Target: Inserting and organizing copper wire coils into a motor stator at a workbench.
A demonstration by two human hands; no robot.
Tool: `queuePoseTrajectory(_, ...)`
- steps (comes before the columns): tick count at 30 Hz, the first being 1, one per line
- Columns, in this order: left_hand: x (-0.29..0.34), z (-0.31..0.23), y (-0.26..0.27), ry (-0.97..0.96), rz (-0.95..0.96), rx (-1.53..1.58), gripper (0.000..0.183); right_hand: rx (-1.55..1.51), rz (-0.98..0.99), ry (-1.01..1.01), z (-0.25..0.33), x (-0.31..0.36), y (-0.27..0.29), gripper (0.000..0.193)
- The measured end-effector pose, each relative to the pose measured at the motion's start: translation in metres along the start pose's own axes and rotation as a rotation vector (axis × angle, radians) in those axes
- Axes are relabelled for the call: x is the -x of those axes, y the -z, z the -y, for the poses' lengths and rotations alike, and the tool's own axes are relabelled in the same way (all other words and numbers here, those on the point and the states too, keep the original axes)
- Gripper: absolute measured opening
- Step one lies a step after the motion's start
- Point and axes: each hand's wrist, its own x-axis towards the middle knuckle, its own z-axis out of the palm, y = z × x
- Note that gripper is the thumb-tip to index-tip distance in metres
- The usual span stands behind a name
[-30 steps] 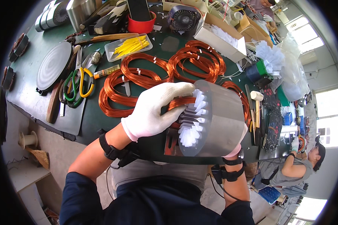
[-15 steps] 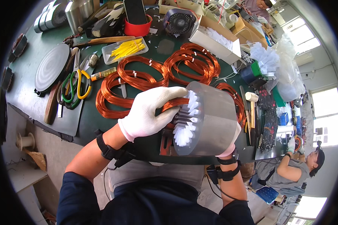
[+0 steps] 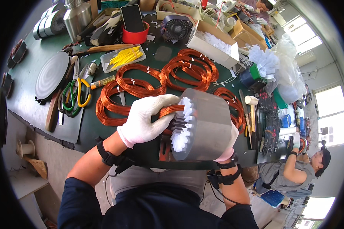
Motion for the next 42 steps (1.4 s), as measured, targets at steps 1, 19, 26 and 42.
queuePoseTrajectory(1, 0.001, 0.001, 0.000, 0.031, 0.010, 0.017, 0.040, 0.000, -0.001, 0.002, -0.001, 0.000, 0.001, 0.047)
queuePoseTrajectory(19, 0.001, -0.004, -0.002, 0.084, 0.039, 0.033, 0.044, 0.118, -0.066, 0.030, 0.000, 0.001, 0.002, 0.043)
queuePoseTrajectory(26, 0.004, 0.000, -0.002, 0.078, 0.037, 0.011, 0.041, 0.150, -0.057, 0.022, -0.001, 0.001, 0.001, 0.041)
queuePoseTrajectory(42, 0.004, -0.006, -0.001, 0.224, 0.138, 0.150, 0.036, 0.010, -0.029, -0.073, 0.007, -0.006, -0.003, 0.039)
